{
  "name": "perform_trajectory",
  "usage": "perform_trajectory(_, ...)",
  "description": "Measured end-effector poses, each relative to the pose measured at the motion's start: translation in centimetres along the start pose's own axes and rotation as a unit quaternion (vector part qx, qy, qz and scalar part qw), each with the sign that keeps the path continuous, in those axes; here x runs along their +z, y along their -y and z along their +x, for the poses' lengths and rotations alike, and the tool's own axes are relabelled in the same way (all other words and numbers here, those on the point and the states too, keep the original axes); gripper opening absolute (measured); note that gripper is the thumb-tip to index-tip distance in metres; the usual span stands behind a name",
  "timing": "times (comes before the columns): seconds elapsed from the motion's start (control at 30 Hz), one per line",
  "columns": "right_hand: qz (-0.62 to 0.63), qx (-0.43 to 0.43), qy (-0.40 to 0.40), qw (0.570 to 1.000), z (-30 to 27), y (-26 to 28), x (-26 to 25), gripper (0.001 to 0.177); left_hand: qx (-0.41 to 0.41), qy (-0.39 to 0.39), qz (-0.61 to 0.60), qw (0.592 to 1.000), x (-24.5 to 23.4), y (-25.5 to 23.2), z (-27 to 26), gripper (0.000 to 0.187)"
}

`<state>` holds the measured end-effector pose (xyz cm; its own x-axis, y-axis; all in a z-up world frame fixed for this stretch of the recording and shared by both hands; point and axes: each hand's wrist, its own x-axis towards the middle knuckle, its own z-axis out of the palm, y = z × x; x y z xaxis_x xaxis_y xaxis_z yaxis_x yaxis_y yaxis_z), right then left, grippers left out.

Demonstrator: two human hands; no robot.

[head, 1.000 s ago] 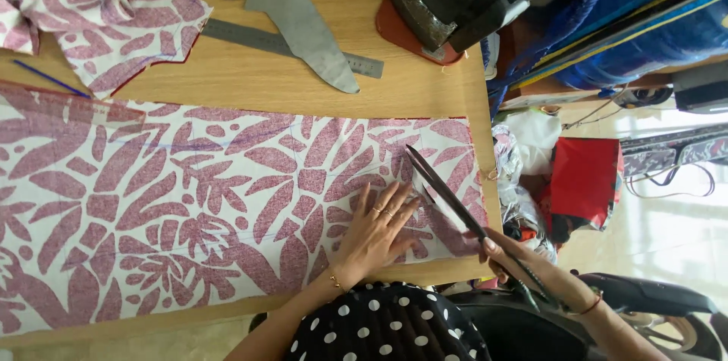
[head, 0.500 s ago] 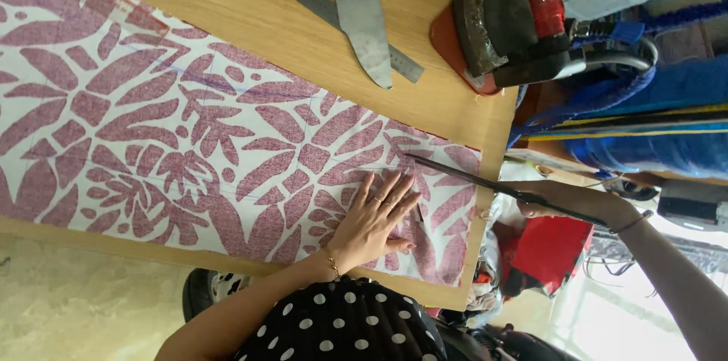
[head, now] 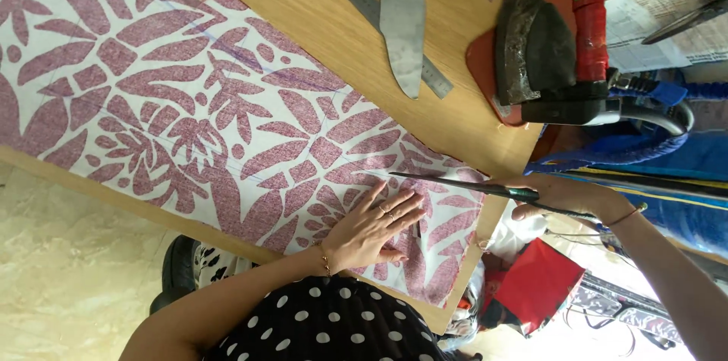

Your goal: Cutting a pattern out of patterned fabric using fabric shears.

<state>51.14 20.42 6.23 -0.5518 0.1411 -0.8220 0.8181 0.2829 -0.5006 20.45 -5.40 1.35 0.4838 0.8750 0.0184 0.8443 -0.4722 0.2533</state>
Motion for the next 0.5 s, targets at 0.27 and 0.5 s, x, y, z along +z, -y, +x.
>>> perform_trajectory(0.27,-0.040,0.056,-0.034,0.997,-0.3,-0.2,0.5,0.087,0.003,0.013,0.042,0.999,0.8,0.0,0.0,0.101)
perform_trajectory(0.5,-0.005,0.046,-0.048,0.998,-0.8,0.7,0.4,0.087,0.004,0.010,0.032,0.999,0.8,0.0,-0.1,0.100)
